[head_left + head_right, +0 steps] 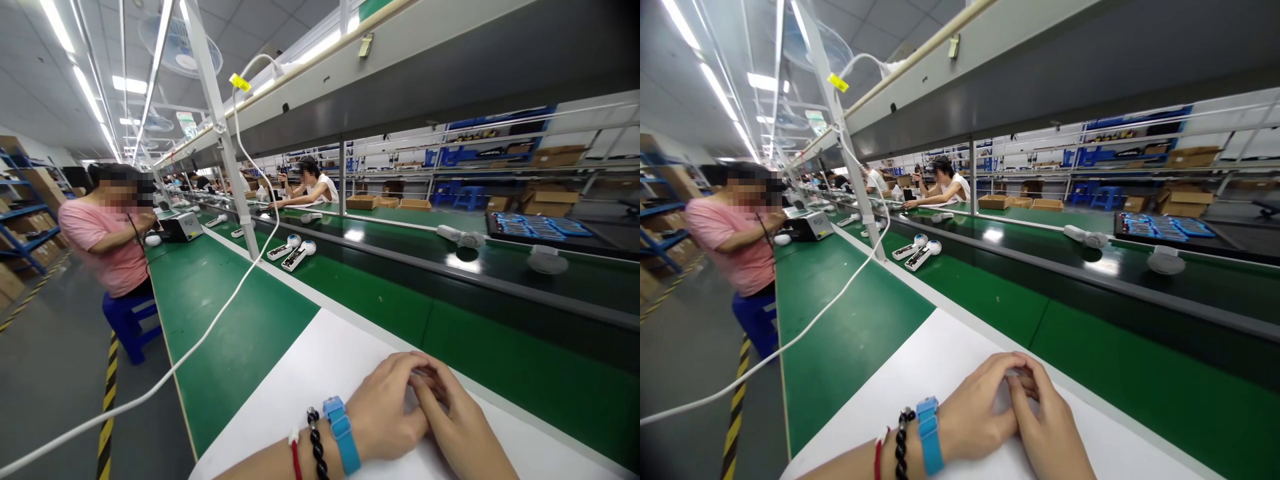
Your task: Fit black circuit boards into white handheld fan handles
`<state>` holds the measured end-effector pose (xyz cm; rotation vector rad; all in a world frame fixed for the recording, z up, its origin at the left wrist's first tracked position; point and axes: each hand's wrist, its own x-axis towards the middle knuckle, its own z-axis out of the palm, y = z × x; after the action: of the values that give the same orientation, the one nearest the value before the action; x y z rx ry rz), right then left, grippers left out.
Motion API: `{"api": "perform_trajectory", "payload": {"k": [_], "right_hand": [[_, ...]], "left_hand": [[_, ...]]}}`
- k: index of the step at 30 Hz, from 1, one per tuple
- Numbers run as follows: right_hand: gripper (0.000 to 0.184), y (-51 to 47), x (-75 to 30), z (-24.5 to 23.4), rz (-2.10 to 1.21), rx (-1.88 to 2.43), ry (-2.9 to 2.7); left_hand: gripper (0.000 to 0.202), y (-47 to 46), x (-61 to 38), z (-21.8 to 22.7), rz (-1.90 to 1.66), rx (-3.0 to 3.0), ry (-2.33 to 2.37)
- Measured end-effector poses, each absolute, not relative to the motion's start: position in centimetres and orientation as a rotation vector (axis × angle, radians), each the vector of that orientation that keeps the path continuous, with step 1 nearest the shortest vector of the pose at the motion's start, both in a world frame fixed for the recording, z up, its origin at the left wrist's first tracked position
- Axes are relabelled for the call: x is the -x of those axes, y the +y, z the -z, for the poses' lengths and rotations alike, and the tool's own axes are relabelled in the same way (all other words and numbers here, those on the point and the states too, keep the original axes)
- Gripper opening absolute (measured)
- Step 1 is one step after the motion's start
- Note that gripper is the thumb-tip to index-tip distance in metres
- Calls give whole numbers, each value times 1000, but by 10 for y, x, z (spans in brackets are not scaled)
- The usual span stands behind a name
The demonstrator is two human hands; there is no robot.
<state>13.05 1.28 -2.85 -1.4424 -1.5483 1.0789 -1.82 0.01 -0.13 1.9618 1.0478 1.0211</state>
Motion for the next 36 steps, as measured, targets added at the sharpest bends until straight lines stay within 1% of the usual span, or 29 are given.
{"api": "perform_trajectory", "payload": {"k": [12,20,27,33,36], "right_hand": [[65,15,-133,30,-1078,1450,-1573],[58,17,-139,40,-1091,1410,-1608],[53,17,-136,35,-1045,1383,-1617],[57,14,-133,32,-1017,1396,-1570],[55,14,-136,35,-1060,1380,-1591]], "left_hand": [[58,-1,17,-1,-1007,-1945,1062],[59,1,19,-1,-992,-1939,1078],[59,0,18,-1,-1004,-1941,1070],[59,0,18,-2,-1016,-1963,1052],[58,-1,18,-2,-1022,-1960,1045]]}}
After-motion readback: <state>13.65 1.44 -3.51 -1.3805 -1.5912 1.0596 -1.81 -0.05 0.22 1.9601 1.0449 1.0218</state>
